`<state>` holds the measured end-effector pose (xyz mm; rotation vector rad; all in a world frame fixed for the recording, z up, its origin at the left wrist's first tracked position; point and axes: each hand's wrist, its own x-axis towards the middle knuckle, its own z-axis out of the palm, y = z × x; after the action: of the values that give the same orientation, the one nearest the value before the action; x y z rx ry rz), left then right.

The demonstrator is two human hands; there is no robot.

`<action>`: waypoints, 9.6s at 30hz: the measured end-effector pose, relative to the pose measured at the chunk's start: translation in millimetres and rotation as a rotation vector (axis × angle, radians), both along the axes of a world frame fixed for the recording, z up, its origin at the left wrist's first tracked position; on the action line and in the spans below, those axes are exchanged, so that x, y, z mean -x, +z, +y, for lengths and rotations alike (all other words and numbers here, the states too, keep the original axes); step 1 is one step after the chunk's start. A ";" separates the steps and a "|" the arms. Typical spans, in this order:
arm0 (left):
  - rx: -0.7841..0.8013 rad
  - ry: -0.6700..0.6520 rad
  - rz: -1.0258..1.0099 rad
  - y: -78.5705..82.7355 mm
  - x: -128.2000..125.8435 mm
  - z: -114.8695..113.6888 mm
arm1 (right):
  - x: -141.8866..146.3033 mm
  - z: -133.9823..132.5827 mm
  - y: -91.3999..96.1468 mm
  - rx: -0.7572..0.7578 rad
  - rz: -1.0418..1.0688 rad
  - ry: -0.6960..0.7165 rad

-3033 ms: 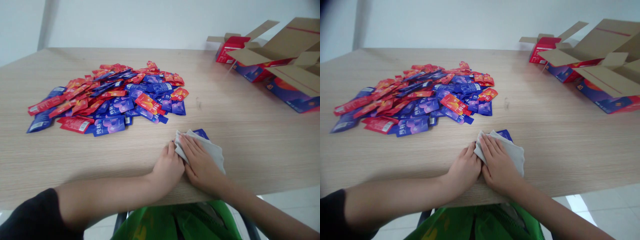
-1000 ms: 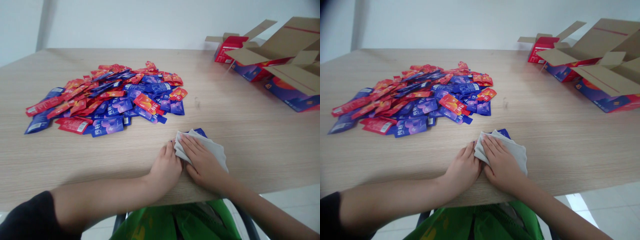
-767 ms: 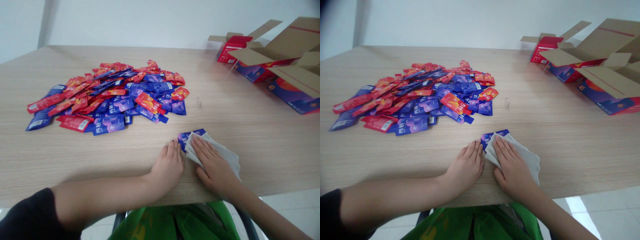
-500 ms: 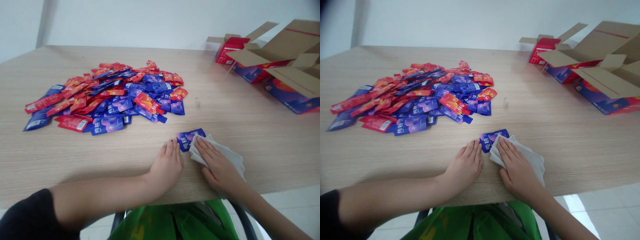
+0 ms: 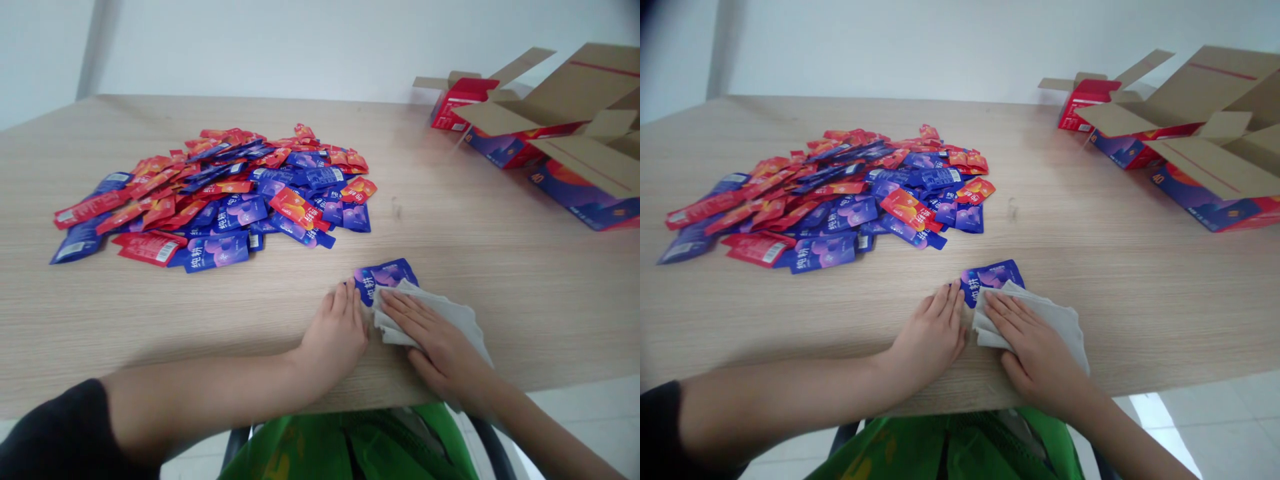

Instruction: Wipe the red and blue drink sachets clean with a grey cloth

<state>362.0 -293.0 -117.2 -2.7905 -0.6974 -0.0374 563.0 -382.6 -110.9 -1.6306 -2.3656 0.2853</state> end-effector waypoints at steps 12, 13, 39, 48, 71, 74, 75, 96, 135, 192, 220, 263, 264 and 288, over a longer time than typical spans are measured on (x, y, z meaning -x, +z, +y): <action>0.012 0.005 -0.016 4.3 -1.4 2.3 | -38.3 0.8 -1.2 -0.074 0.117 -0.472; 0.011 -0.004 -0.019 3.8 -1.3 2.2 | -37.3 4.0 5.4 -0.078 0.145 -0.562; 0.097 -0.021 0.012 8.5 0.4 -1.1 | 32.6 42.6 -16.5 -0.161 -0.234 -0.560; 0.135 0.013 -0.010 9.0 2.5 -7.2 | 64.0 46.0 -7.3 -0.110 -0.081 -0.361; 0.126 -0.030 0.041 11.8 -0.9 -3.6 | 62.4 41.4 -10.4 -0.118 -0.165 -0.333; 0.100 -0.033 0.029 11.8 0.0 -4.6 | 64.1 40.6 -10.4 -0.123 -0.157 -0.332; 0.082 -0.041 0.020 10.8 0.4 -5.2 | 62.6 39.6 -10.7 -0.126 -0.158 -0.340; 0.012 -0.029 -0.010 4.1 -0.7 -9.9 | 66.9 35.9 -12.6 -0.174 -0.142 -0.318; -0.075 -0.035 -0.071 2.1 0.4 -7.6 | 41.3 25.1 -20.1 -0.193 -0.182 -0.545; -0.040 -0.049 -0.074 1.8 1.4 -7.2 | 55.6 21.2 -15.3 -0.143 -0.017 -0.283; 0.000 -0.015 -0.057 0.8 1.1 -6.1 | 53.2 23.5 -18.6 -0.214 -0.138 -0.362; -0.009 -0.026 -0.058 1.7 1.0 -5.6 | 59.9 14.6 -22.7 -0.212 -0.083 -0.394; 0.007 -0.035 -0.051 2.5 1.1 -5.2 | 64.0 15.5 -21.5 -0.208 -0.075 -0.358; -0.006 -0.050 -0.060 0.9 2.2 -5.5 | 57.9 18.7 -15.8 -0.179 -0.030 -0.300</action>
<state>359.8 -298.5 -116.3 -2.8109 -0.6405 -0.1329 505.1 -363.9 -126.7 -1.8760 -2.0587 -0.0094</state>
